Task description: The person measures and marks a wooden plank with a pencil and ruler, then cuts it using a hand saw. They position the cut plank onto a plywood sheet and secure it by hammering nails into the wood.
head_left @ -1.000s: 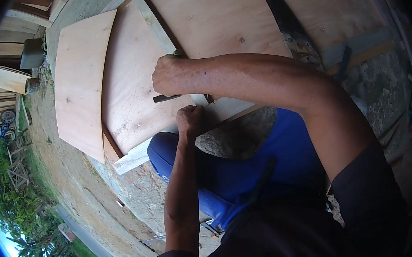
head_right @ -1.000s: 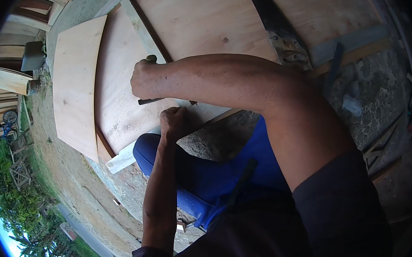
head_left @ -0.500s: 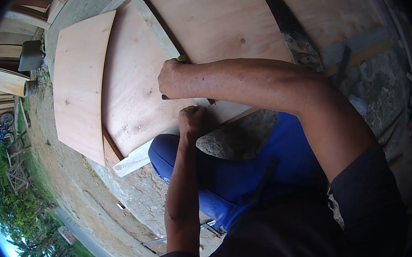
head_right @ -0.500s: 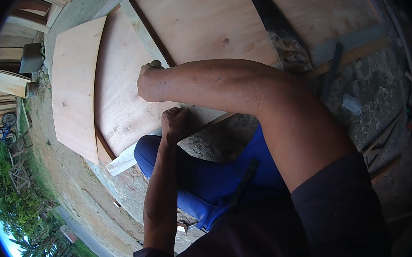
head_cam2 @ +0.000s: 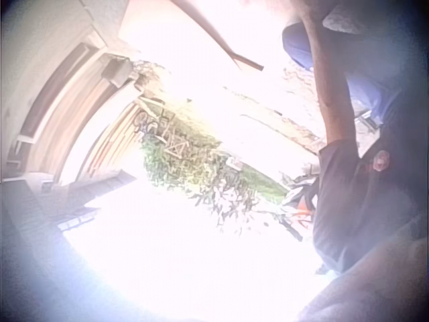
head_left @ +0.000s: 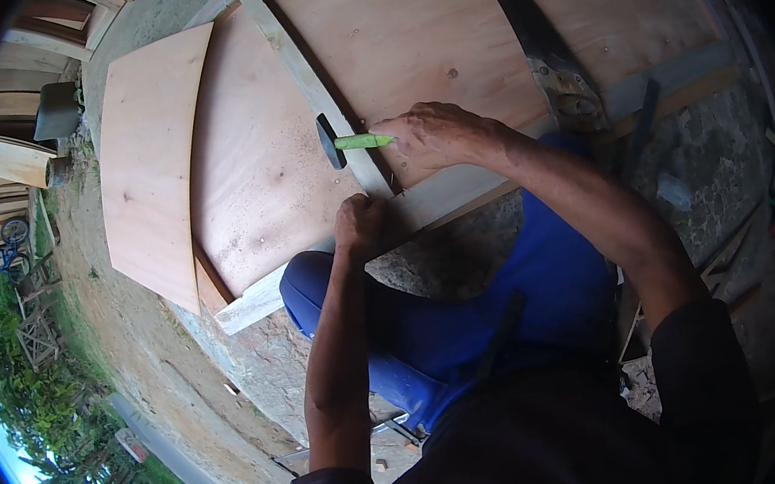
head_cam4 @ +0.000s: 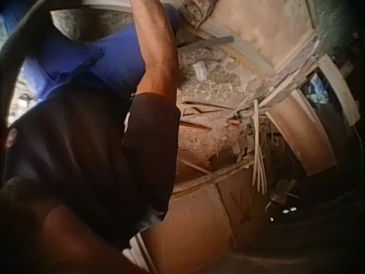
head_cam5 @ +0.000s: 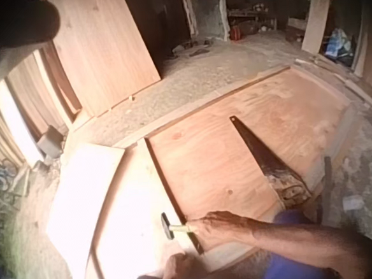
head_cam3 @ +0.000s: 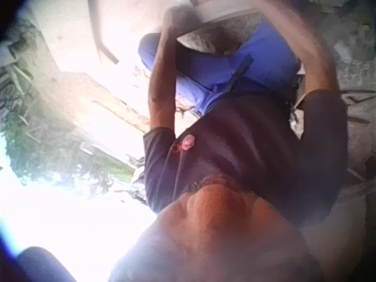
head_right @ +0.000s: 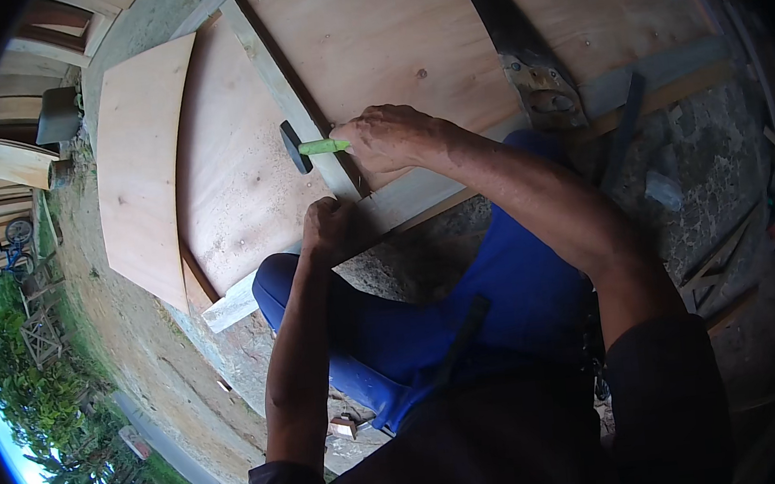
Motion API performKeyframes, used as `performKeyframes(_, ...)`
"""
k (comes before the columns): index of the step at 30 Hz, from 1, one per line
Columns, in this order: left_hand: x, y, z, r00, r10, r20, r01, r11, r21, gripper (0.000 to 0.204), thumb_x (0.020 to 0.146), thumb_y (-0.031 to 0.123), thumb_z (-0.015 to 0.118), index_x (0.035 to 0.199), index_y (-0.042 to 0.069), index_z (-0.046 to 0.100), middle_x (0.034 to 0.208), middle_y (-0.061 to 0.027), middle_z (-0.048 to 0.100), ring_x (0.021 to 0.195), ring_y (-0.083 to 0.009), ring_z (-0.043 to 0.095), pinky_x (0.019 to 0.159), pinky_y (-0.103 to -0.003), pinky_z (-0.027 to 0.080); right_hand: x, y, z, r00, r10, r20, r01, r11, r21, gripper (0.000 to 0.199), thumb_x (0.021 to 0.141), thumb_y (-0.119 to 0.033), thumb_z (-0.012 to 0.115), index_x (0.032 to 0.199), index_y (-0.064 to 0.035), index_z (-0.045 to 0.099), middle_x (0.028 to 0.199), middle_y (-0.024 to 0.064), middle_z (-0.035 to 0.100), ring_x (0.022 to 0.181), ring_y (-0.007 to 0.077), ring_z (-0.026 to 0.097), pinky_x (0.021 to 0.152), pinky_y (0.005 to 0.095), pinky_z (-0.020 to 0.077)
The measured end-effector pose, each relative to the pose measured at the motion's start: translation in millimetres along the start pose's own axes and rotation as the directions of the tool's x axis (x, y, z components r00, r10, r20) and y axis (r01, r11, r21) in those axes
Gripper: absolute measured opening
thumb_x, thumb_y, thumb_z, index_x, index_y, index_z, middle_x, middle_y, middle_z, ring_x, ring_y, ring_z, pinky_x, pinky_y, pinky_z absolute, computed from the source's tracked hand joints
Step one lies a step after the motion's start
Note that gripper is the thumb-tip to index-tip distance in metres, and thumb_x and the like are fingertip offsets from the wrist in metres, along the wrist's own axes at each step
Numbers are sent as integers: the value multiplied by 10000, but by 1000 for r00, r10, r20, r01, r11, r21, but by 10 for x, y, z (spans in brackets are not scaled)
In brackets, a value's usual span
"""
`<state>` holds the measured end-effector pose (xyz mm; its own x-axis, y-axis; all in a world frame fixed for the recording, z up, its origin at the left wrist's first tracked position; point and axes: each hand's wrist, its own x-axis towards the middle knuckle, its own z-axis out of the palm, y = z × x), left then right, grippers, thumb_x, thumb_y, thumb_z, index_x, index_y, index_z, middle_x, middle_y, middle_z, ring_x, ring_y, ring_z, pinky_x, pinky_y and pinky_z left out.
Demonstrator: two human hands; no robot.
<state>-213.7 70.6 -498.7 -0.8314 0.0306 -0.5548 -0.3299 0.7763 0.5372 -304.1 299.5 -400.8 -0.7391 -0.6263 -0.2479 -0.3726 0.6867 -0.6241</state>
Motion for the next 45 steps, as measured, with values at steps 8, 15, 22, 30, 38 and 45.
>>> performKeyframes(8, 156, 115, -103, 963, -140, -229, 111, 985, -135, 431, 939, 399, 553, 916, -7, 694, 902, -290, 684, 948, -433, 668, 822, -503, 510, -786, 29, 531, 944, 46, -327, -2, 991, 134, 295, 916, -22, 559, 1205, -11, 499, 895, 216, 622, 830, 442, 633, 735, 509, 505)
performKeyframes(15, 317, -81, 122, 884, -137, -447, 245, 950, 192, 331, 1032, 414, 415, 1036, 122, 572, 882, -208, 711, 866, -360, 684, 810, -470, 462, -999, -254, 1053, 952, -189, -240, 224, 966, 129, 219, 935, -163, 630, 1078, -52, 507, 840, 153, 630, 725, 349, 667, 594, 448, 534)
performKeyframes(22, 271, 153, 89, 871, -269, -411, 305, 952, 24, 362, 1039, 433, 383, 1057, 106, 536, 885, -250, 695, 876, -462, 656, 797, -562, 471, -1037, -61, 1387, 987, 128, -101, -99, 962, 256, 189, 959, -146, 607, 918, -8, 485, 640, 215, 594, 618, 410, 639, 542, 476, 500)
performKeyframes(30, 240, 214, 36, 893, -228, -387, 273, 960, 64, 303, 1030, 392, 416, 1057, 110, 527, 878, -251, 696, 894, -456, 664, 787, -544, 484, -1056, -182, 1294, 984, 150, -96, -120, 957, 265, 184, 933, -121, 622, 938, -9, 476, 674, 235, 608, 659, 445, 650, 561, 514, 491)
performKeyframes(38, 282, 166, 17, 919, -190, -346, 242, 964, 112, 190, 999, 276, 457, 1053, 105, 521, 894, -251, 697, 896, -434, 677, 791, -535, 491, -1127, -153, 1475, 974, 188, -128, -156, 962, 223, 198, 948, -158, 604, 955, -12, 470, 692, 227, 632, 669, 420, 666, 555, 491, 517)
performKeyframes(45, 271, 174, 33, 931, -175, -319, 220, 969, 112, 174, 971, 241, 474, 1060, 95, 506, 898, -246, 699, 904, -438, 676, 801, -527, 495, -1100, -223, 1463, 925, 311, -217, -180, 864, 470, 145, 972, -134, 583, 965, -23, 490, 666, 274, 559, 610, 484, 587, 533, 522, 433)
